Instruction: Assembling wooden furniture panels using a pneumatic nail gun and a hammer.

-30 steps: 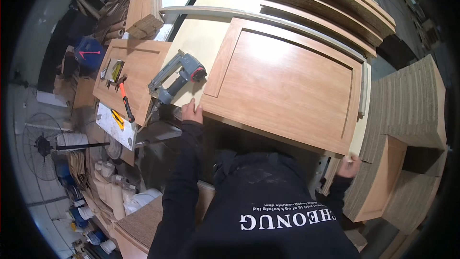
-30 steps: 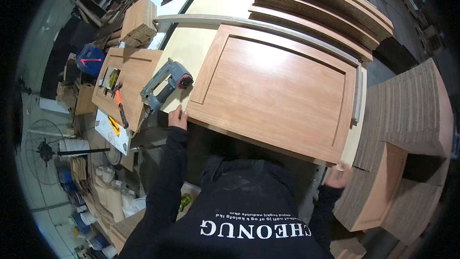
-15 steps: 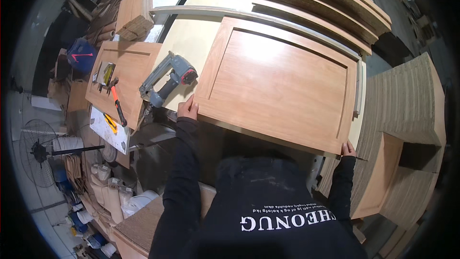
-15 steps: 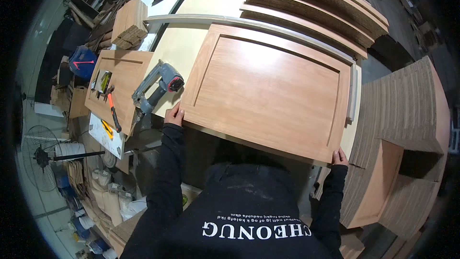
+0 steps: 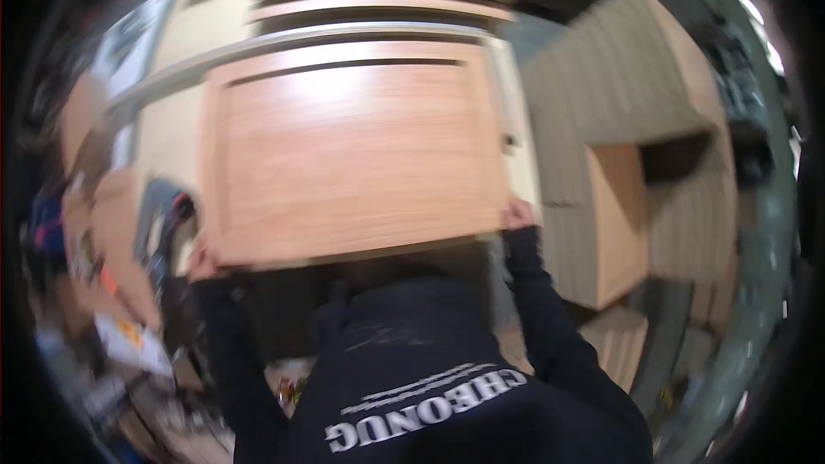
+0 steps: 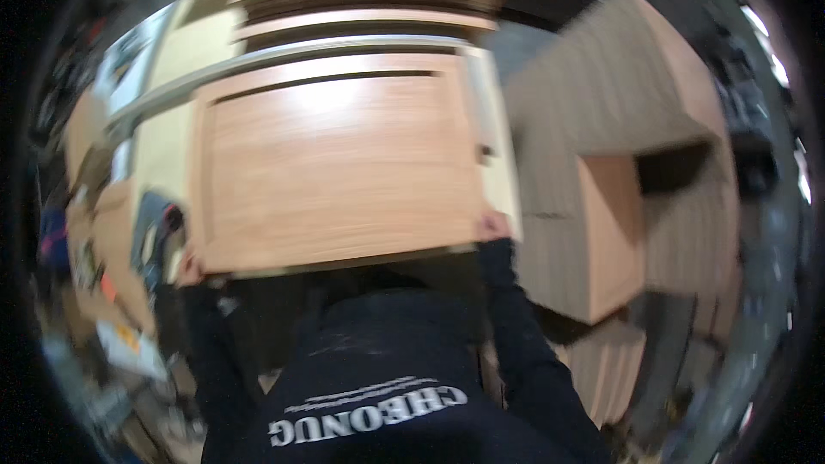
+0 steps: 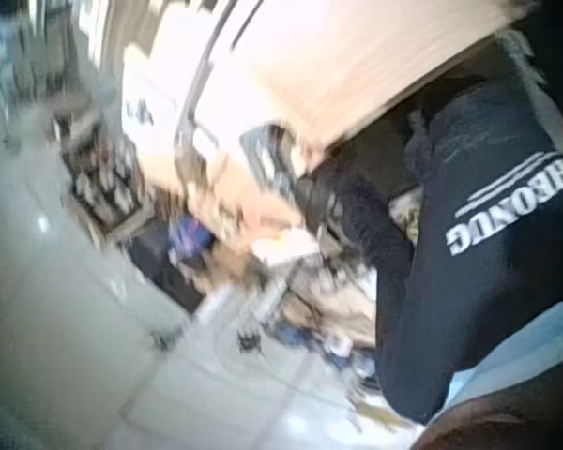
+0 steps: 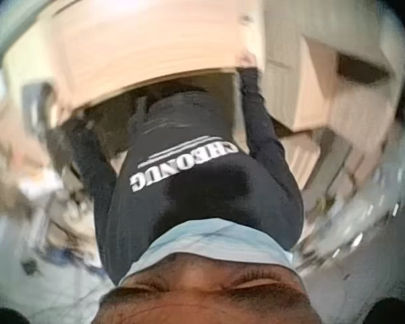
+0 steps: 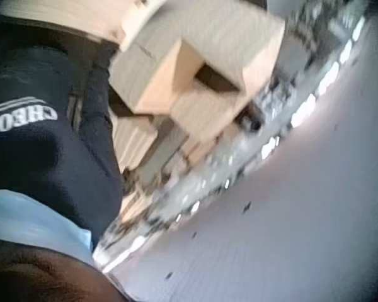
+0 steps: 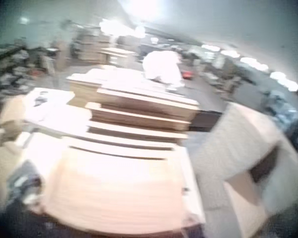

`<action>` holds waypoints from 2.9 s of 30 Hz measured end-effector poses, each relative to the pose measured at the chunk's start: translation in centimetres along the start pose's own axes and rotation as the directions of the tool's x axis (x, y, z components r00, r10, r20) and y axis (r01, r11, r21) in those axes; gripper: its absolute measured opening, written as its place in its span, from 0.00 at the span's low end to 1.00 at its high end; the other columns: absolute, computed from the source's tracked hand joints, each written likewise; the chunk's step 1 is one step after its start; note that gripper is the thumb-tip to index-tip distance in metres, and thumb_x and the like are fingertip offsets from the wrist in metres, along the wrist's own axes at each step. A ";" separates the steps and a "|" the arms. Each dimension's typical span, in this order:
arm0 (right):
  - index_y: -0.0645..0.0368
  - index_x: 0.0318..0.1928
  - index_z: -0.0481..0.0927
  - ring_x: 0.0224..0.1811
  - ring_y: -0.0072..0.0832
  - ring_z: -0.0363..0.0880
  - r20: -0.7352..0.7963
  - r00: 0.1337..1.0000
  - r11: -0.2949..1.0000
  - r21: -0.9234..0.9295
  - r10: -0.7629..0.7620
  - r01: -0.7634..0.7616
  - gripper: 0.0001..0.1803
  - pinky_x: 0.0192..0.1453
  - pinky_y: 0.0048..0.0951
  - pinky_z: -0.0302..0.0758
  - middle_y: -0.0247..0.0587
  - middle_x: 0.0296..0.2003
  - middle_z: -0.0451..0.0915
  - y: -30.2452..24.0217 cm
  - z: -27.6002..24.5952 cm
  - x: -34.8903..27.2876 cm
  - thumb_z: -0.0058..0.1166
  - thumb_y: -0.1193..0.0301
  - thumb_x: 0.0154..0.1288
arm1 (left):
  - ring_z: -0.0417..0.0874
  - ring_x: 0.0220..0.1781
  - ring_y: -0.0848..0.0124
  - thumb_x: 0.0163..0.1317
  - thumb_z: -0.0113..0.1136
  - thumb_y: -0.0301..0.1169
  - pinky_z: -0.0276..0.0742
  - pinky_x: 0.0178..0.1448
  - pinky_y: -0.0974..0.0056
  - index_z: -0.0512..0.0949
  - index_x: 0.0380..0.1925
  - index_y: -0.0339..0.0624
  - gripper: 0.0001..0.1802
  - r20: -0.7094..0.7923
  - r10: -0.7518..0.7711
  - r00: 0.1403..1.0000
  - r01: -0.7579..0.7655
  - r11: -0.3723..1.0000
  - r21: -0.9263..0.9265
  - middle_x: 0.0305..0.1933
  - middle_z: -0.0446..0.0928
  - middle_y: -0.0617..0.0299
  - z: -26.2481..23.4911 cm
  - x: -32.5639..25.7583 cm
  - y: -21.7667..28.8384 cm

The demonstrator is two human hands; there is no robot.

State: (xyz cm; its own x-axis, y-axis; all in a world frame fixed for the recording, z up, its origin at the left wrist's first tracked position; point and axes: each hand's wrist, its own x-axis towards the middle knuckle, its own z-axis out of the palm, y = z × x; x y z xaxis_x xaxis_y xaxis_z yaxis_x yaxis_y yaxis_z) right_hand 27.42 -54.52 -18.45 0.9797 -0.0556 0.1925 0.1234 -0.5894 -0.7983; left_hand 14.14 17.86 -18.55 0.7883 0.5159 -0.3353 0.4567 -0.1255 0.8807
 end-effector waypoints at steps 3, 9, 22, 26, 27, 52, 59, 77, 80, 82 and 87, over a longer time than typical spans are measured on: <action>0.60 0.34 0.76 0.22 0.25 0.66 -0.072 0.977 0.971 -0.119 0.198 -0.206 0.10 0.27 0.27 0.66 0.40 0.21 0.68 -9.7 -1.0 1.4 0.51 0.71 0.48 | 0.71 0.45 0.72 0.59 0.46 0.26 0.67 0.48 0.71 0.60 0.56 0.35 0.24 0.064 0.079 0.995 -0.073 0.993 -0.095 0.52 0.67 0.56 -2.5 1.8 -2.1; 0.55 0.47 0.75 0.28 0.26 0.69 -0.073 0.908 0.910 -0.016 0.413 -0.415 0.20 0.37 0.24 0.70 0.40 0.28 0.71 -10.9 -3.7 1.7 0.55 0.69 0.52 | 0.63 0.25 0.85 0.58 0.52 0.29 0.56 0.26 0.80 0.66 0.54 0.40 0.22 0.040 0.083 0.996 -0.081 0.995 -0.051 0.42 0.73 0.67 4.7 0.5 5.8; 0.60 0.45 0.76 0.26 0.21 0.71 -0.067 0.838 0.838 0.115 0.542 -0.533 0.20 0.33 0.21 0.71 0.40 0.28 0.76 -12.7 -3.2 1.7 0.58 0.69 0.49 | 0.58 0.17 0.87 0.58 0.52 0.32 0.49 0.19 0.79 0.67 0.53 0.46 0.21 0.007 -0.082 0.997 0.082 0.996 -0.034 0.27 0.72 0.74 4.0 -1.4 8.3; 0.62 0.42 0.77 0.23 0.20 0.72 -0.075 0.795 0.797 0.108 0.602 -0.594 0.19 0.30 0.20 0.71 0.39 0.25 0.78 -11.1 -2.7 0.6 0.60 0.69 0.48 | 0.57 0.16 0.87 0.58 0.52 0.33 0.48 0.17 0.79 0.67 0.53 0.48 0.21 0.021 -0.088 0.996 0.088 0.996 -0.005 0.26 0.73 0.75 2.3 -0.7 6.7; 0.61 0.41 0.78 0.24 0.20 0.72 -0.135 0.816 0.827 0.115 0.562 -0.551 0.18 0.31 0.21 0.71 0.39 0.26 0.77 -11.7 -2.8 0.6 0.60 0.69 0.48 | 0.58 0.16 0.87 0.58 0.52 0.34 0.49 0.17 0.79 0.67 0.53 0.48 0.21 0.045 -0.099 0.994 0.100 0.995 -0.010 0.26 0.73 0.75 2.3 -0.7 6.8; 0.59 0.44 0.77 0.34 0.20 0.74 -0.150 0.777 0.784 0.251 0.611 -0.568 0.17 0.42 0.21 0.71 0.36 0.35 0.77 -10.1 -1.9 0.2 0.58 0.72 0.51 | 0.70 0.40 0.75 0.59 0.52 0.34 0.66 0.45 0.73 0.68 0.52 0.38 0.22 -0.020 0.128 0.992 -0.123 0.979 0.163 0.44 0.70 0.62 3.4 -0.8 6.1; 0.60 0.44 0.77 0.34 0.20 0.74 -0.132 0.770 0.767 0.288 0.625 -0.573 0.17 0.41 0.21 0.71 0.36 0.34 0.78 -9.8 -2.0 0.2 0.57 0.72 0.52 | 0.70 0.45 0.74 0.59 0.52 0.33 0.66 0.48 0.72 0.68 0.52 0.39 0.21 0.008 0.006 1.000 -0.007 0.987 0.159 0.47 0.69 0.62 3.9 -1.5 7.3; 0.58 0.40 0.78 0.34 0.21 0.71 -0.065 0.796 0.787 0.219 0.602 -0.577 0.13 0.40 0.24 0.70 0.33 0.32 0.75 -8.0 -0.8 0.1 0.55 0.70 0.51 | 0.71 0.44 0.73 0.58 0.53 0.32 0.68 0.48 0.69 0.66 0.53 0.34 0.23 -0.066 -0.043 0.997 0.052 0.987 0.151 0.45 0.71 0.59 -7.5 1.2 -1.5; 0.62 0.42 0.75 0.33 0.20 0.72 0.017 0.859 0.803 0.347 0.511 -0.484 0.14 0.37 0.22 0.71 0.34 0.33 0.76 0.7 -0.7 -1.9 0.52 0.70 0.55 | 0.72 0.44 0.65 0.56 0.50 0.31 0.68 0.49 0.63 0.67 0.49 0.35 0.20 0.123 0.351 0.928 -0.355 0.737 0.576 0.45 0.72 0.54 5.5 3.4 -5.3; 0.65 0.44 0.73 0.36 0.20 0.72 -0.006 0.841 0.837 0.100 0.541 -0.538 0.15 0.39 0.22 0.72 0.35 0.37 0.76 -4.9 -4.0 -0.3 0.53 0.72 0.56 | 0.71 0.28 0.76 0.53 0.53 0.26 0.68 0.30 0.71 0.69 0.47 0.36 0.19 0.077 0.094 0.993 -0.113 0.948 0.297 0.30 0.71 0.65 1.0 2.7 -4.6; 0.65 0.47 0.72 0.42 0.25 0.74 0.004 0.829 0.736 0.458 0.559 -0.498 0.16 0.48 0.25 0.71 0.41 0.41 0.75 -4.0 -4.0 -0.6 0.51 0.74 0.57 | 0.73 0.34 0.76 0.52 0.54 0.24 0.70 0.40 0.71 0.70 0.48 0.36 0.20 -0.095 0.059 0.994 -0.057 0.998 0.025 0.34 0.74 0.63 8.0 -4.2 10.2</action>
State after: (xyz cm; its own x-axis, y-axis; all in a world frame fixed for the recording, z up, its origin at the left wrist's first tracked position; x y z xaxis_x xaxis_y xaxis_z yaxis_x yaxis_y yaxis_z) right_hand 25.72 -55.38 -13.11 0.8822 -0.3722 -0.2886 -0.3250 -0.0377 -0.9450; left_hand 18.79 7.64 -10.79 0.7714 0.5855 -0.2494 0.4213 -0.1760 0.8897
